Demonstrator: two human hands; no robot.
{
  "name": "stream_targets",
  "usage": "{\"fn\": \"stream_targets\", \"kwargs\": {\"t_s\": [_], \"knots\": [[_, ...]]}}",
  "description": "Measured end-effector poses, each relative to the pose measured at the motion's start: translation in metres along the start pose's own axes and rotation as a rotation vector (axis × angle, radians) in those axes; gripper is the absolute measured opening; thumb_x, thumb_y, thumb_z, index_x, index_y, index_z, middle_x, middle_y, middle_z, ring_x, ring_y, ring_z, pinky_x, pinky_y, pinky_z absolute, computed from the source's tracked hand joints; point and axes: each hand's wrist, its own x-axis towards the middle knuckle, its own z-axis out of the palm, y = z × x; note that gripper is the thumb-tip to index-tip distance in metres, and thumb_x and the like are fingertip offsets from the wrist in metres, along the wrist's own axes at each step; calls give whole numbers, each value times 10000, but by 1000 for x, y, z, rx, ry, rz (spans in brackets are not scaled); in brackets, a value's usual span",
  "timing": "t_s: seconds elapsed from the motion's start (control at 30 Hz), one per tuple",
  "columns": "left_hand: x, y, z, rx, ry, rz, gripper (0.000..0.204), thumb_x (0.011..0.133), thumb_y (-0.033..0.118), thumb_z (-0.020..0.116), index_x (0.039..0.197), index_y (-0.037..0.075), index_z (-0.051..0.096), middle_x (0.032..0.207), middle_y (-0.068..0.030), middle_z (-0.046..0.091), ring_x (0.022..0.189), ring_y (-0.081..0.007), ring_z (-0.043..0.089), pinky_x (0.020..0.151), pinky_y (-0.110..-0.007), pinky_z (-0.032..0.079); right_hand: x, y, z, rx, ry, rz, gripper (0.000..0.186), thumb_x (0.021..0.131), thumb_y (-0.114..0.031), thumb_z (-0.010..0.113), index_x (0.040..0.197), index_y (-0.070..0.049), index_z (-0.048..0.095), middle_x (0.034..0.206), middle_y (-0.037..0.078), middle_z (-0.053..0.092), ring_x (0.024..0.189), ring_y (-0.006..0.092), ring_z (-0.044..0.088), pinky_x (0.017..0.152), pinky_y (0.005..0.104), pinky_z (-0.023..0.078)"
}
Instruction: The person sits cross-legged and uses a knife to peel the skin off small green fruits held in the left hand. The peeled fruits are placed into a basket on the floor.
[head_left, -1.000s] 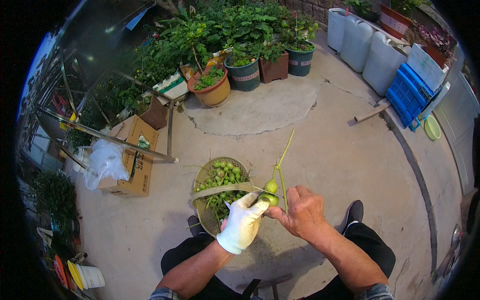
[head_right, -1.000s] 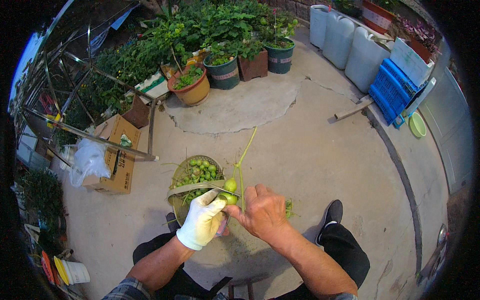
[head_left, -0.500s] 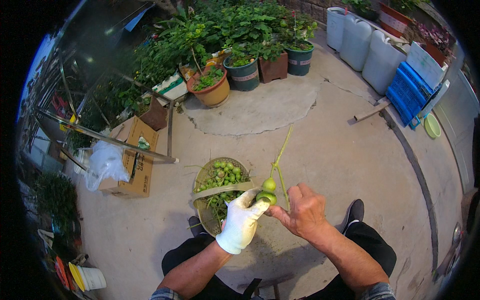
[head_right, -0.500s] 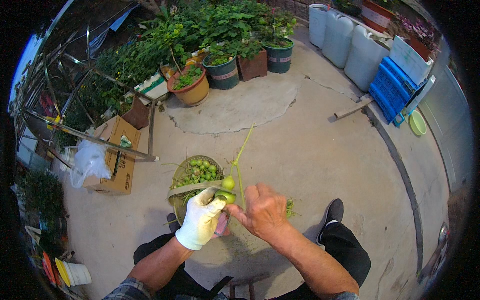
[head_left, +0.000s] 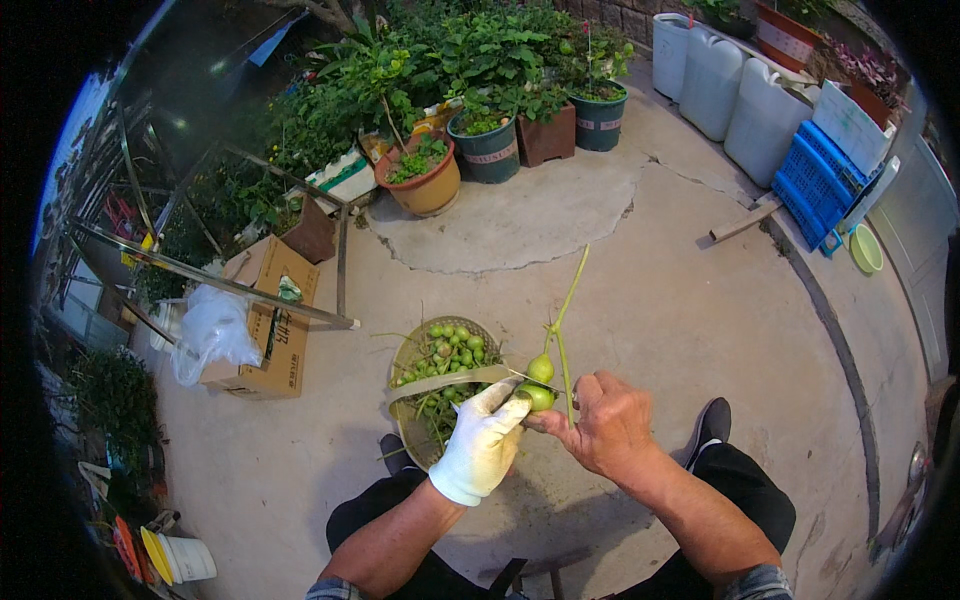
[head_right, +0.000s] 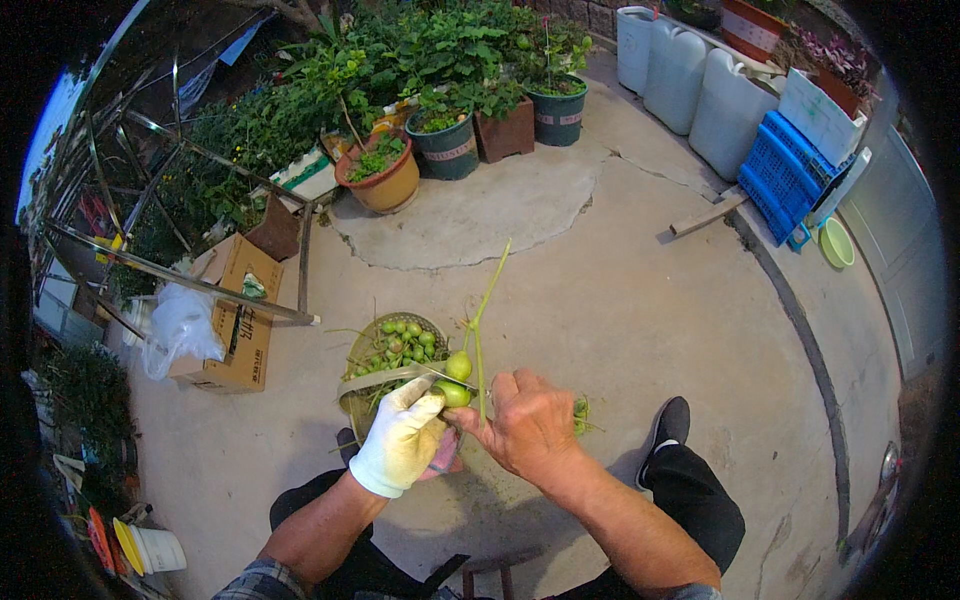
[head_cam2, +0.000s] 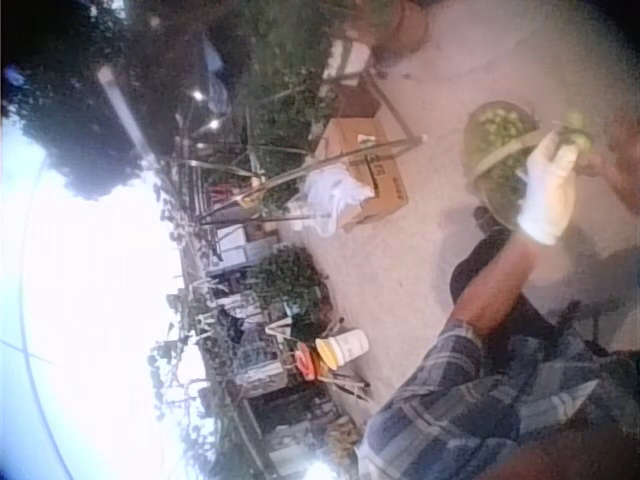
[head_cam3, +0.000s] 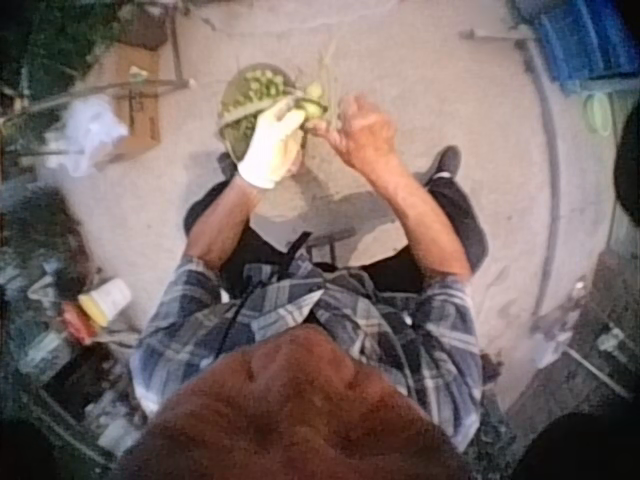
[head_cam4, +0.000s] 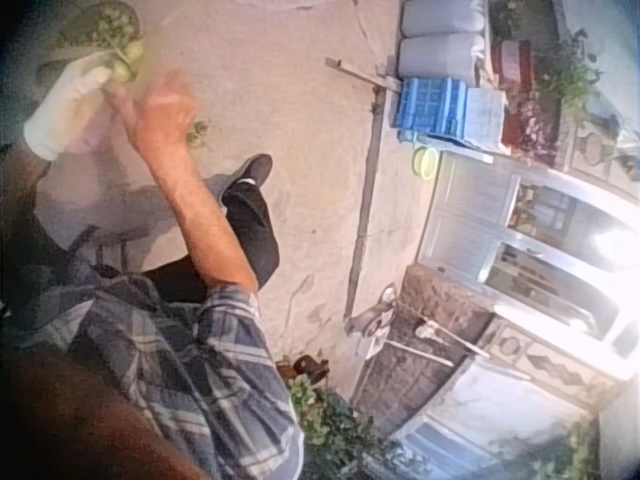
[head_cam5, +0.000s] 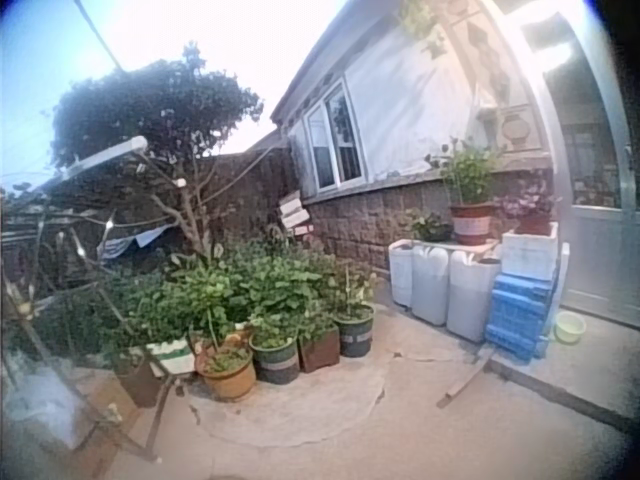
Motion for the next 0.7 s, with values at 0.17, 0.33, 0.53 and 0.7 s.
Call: {"fn": "stream_targets", "kwargs": {"t_s": [0.17,0.33,0.53,0.7], "knots": [[0,-1,0,-167,-51,-49,428,1003,138,632,1368,-45,505,1195,-116,652,1067,-190,638,956,-331,500,1,0,-2,36,72,3,575,846,-598,735,751,-63,543,695,125,546,540,300,581,427,426,427],[0,-2,-1,-135,-27,-41,347,1032,123,589,1327,-54,545,1202,-105,659,1080,-179,629,994,-352,482,1,0,-4,-23,10,-19,562,831,-580,757,749,-66,545,708,122,541,532,288,565,423,419,420],[0,-1,-2,-266,-78,-93,333,1031,142,590,1311,-37,570,1199,-91,665,1080,-180,627,990,-360,481,0,-1,-2,20,37,8,570,828,-575,763,742,-53,550,709,140,565,543,300,586,430,428,426],[2,-4,1,-173,10,-52,367,1008,210,624,1303,6,545,1091,-87,654,875,-171,628,638,-317,526,1,-1,-1,95,-15,30,572,822,-573,769,752,-43,563,703,149,567,538,317,586,428,435,427]]}}
